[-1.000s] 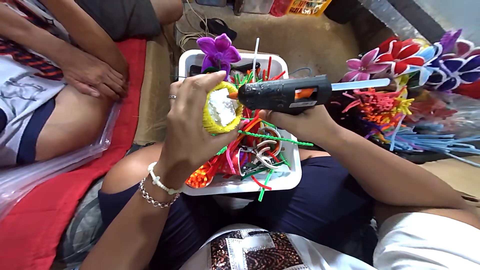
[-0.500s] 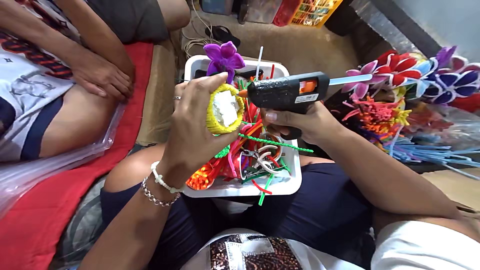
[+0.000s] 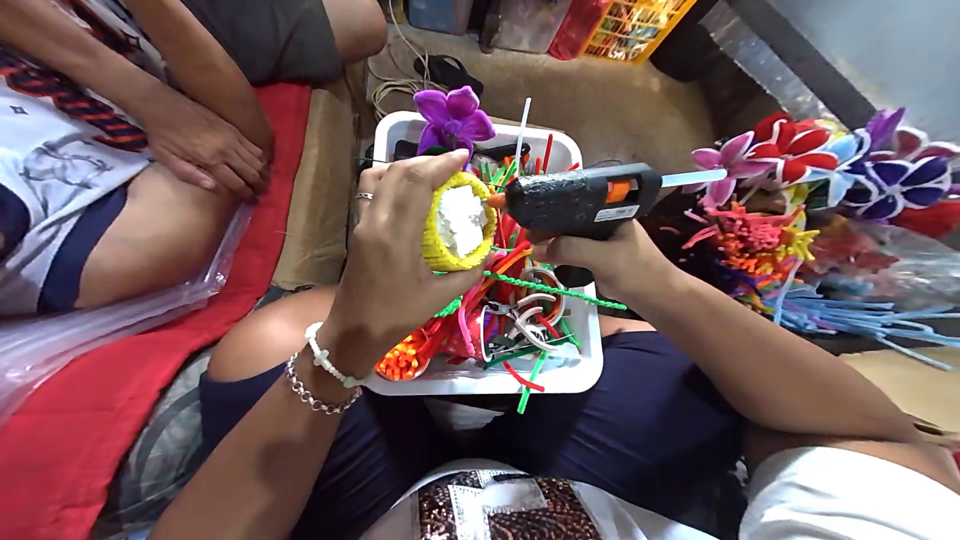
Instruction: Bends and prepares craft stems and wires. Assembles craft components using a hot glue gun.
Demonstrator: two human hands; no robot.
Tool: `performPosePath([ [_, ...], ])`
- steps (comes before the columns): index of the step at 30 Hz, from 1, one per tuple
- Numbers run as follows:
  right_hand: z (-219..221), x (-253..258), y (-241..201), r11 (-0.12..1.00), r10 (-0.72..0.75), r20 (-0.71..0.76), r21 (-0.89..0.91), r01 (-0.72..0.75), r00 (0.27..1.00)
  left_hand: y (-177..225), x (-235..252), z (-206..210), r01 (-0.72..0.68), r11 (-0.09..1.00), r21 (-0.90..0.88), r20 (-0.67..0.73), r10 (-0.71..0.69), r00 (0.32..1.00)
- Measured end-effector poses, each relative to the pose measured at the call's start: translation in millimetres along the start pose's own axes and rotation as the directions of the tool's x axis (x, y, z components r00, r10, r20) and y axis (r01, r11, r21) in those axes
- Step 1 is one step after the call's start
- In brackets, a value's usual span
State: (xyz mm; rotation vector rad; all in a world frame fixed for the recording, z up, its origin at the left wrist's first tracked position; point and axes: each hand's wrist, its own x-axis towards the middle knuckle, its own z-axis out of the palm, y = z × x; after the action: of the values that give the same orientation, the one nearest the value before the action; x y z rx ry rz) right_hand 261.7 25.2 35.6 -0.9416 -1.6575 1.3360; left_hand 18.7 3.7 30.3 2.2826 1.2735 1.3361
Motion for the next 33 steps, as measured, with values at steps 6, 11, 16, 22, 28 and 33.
performPosePath([
  [6, 4, -1, 0, 0.997, 0.041, -0.015, -0.061, -0.041, 0.999, 1, 0, -1, 0.011, 1.0, -0.002, 0.001, -0.011, 1.0],
  [11, 5, 0, -2, 0.995, 0.035, 0.008, -0.096, -0.034, 0.999, 1, 0, -1, 0.009, 1.0, -0.006, -0.008, -0.009, 1.0],
  [16, -1, 7, 1, 0.997, -0.001, 0.16, 0.073, -0.011, 0.987, -2, 0, 0, 0.006, 1.0, 0.009, -0.017, -0.006, 1.0],
  [22, -2, 7, -1, 0.986, 0.038, 0.227, 0.149, -0.073, 0.973, -2, -1, 1, 0.012, 1.0, 0.016, -0.019, -0.012, 1.0],
  [28, 1, 0, -7, 0.996, 0.036, 0.104, -0.088, -0.027, 0.994, -2, -1, 2, 0.011, 1.0, 0.019, -0.025, -0.011, 1.0],
  [33, 5, -2, -10, 0.987, 0.053, 0.0, -0.154, -0.053, 0.999, -2, -1, 2, 0.004, 1.0, 0.015, -0.009, -0.004, 1.0],
])
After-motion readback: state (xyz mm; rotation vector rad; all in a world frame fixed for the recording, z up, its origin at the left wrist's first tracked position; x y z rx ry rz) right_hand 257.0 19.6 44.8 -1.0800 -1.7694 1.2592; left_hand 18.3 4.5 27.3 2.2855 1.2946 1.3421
